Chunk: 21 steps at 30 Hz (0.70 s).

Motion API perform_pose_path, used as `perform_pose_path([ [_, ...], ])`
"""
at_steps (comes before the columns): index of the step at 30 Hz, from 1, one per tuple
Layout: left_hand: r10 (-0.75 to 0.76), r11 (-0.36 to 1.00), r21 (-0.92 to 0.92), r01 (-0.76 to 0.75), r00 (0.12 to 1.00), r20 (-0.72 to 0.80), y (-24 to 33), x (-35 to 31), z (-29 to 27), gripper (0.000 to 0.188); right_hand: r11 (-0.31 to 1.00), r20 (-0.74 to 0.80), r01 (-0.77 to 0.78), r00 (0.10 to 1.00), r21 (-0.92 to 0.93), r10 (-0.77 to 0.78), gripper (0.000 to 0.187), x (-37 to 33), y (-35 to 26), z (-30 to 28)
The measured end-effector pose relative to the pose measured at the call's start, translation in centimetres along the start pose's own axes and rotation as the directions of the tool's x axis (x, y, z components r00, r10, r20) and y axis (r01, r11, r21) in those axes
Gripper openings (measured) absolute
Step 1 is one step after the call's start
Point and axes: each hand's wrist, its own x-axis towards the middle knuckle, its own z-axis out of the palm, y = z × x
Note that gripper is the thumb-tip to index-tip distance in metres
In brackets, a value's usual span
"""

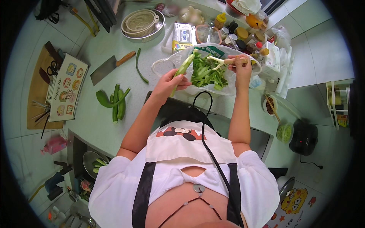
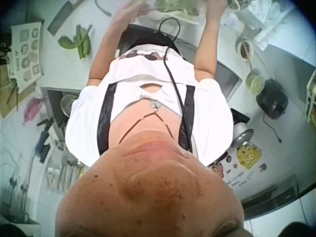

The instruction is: The person peels green vegetables using a small white peeler, placing the peeled items into a plastic bag.

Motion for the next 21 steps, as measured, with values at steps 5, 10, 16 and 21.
perform_pose_path([
  [5,0.008,0.996,-0.085,-0.004,0.999,0.039,-0.3,-0.3,1.1,0.026,0.991,-0.032,-0.109,0.993,0.076,0.112,0.021,-0.8,0.2,-0.4],
  [10,0.104,0.988,-0.119,-0.103,0.995,-0.002,-1.3,0.0,1.6,0.030,0.992,-0.006,-0.125,0.992,0.011,0.126,0.022,-1.5,1.4,-1.1],
  [16,0.116,0.993,0.028,-0.114,0.991,-0.062,-0.5,-1.3,1.7,0.030,0.974,-0.027,-0.161,0.986,0.157,0.167,0.021,-1.6,1.0,-0.4],
  [21,0.193,0.979,0.095,-0.183,0.975,-0.111,0.3,-3.8,0.9,0.028,0.683,0.137,0.222,0.974,-0.696,-0.178,0.020,-1.9,2.0,0.0],
])
